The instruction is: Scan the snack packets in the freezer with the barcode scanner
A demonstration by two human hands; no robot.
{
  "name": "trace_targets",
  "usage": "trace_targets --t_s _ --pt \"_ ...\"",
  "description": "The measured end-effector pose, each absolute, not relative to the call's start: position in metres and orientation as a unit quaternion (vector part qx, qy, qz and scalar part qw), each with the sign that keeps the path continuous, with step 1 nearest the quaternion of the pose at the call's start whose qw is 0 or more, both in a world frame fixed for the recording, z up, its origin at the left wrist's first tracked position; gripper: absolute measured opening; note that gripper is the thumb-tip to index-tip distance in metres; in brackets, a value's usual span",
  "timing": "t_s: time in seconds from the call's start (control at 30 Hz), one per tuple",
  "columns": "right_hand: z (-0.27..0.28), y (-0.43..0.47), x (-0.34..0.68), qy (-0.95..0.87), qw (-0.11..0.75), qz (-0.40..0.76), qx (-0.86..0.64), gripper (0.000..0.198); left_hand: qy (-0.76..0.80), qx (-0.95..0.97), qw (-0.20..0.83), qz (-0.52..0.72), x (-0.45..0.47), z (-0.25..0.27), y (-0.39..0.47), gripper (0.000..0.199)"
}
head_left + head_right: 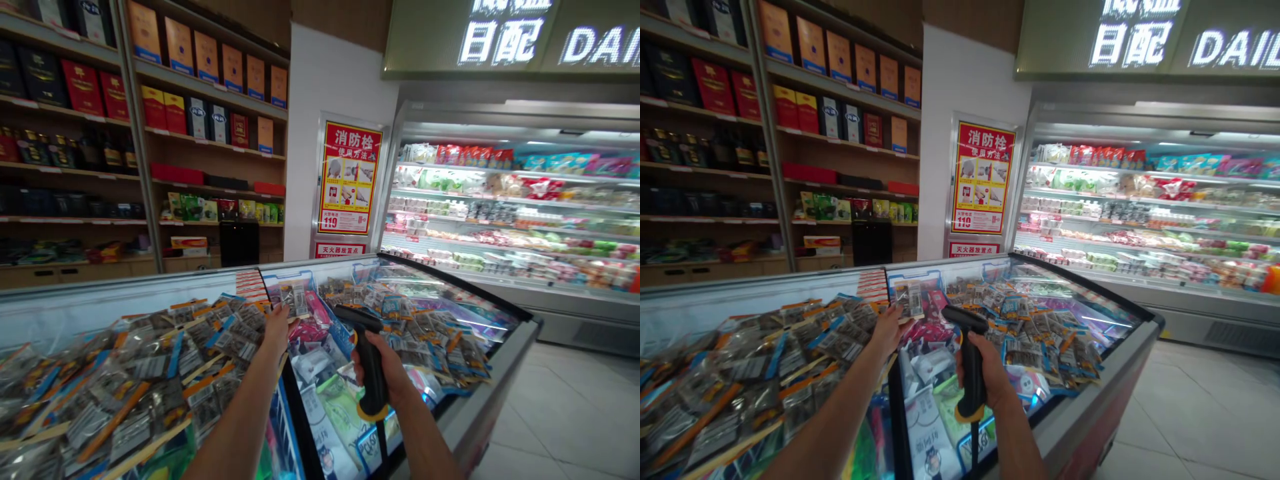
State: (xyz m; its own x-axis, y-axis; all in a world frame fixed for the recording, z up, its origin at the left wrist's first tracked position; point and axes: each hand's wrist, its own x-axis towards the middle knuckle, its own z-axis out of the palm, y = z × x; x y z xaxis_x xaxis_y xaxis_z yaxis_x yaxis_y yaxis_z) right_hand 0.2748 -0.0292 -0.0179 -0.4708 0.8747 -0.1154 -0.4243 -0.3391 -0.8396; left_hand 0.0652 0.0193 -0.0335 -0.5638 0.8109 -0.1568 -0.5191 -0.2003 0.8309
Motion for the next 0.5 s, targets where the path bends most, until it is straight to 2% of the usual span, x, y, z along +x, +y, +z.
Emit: trace_targets --t_s 0.3,0.5 --pt "-0.0225 -0.0352 0.2777 -0.391 0.401 0.773 -0.298 0.032 0.468 0.174 0.428 0.754 0.066 -0.0325 0.0162 0.008" --pt "-0.0233 -0.032 0.2836 -0.362 0.443 0.775 -0.269 0.032 0.504 0.206 0.391 0.742 0.0634 -0.0319 0.0143 0.009"
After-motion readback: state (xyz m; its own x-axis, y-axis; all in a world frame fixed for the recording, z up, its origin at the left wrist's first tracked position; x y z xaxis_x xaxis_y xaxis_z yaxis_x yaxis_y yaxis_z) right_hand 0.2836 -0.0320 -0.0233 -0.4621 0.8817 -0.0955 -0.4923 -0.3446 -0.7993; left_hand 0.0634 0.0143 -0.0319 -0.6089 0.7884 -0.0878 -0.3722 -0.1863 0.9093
